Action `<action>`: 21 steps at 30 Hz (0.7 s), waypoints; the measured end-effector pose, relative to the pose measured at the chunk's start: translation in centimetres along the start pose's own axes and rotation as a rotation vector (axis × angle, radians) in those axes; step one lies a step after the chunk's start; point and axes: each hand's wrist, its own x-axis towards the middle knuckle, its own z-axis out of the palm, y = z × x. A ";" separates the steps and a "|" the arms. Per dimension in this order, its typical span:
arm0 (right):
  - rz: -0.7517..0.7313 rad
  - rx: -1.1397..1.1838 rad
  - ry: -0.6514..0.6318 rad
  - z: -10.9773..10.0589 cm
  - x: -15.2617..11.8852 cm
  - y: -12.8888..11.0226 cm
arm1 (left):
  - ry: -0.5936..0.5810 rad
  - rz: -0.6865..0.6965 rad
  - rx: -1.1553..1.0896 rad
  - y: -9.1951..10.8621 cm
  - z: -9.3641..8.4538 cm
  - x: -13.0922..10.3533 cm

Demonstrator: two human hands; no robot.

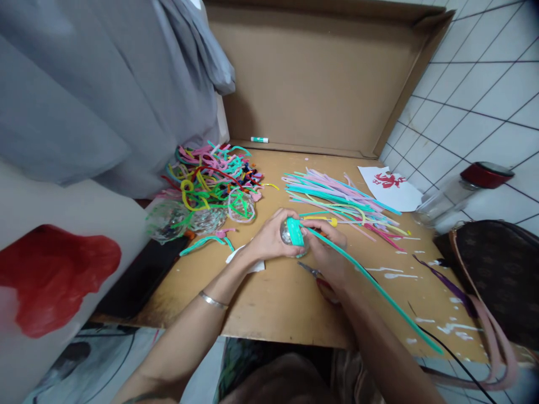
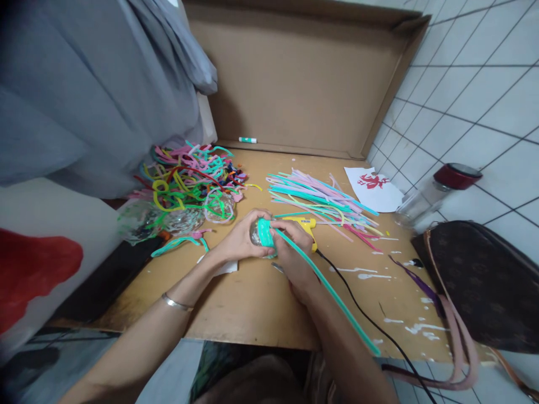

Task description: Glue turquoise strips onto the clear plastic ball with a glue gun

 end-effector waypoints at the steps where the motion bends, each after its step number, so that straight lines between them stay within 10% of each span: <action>1: -0.008 0.002 -0.009 -0.1 0.0 0.0 | -0.008 -0.002 -0.004 0.1 -0.1 0.0; 21: -0.048 -0.155 -0.176 -0.1 3.3 3.3 | -0.093 -0.012 -0.090 -0.2 -0.8 -0.2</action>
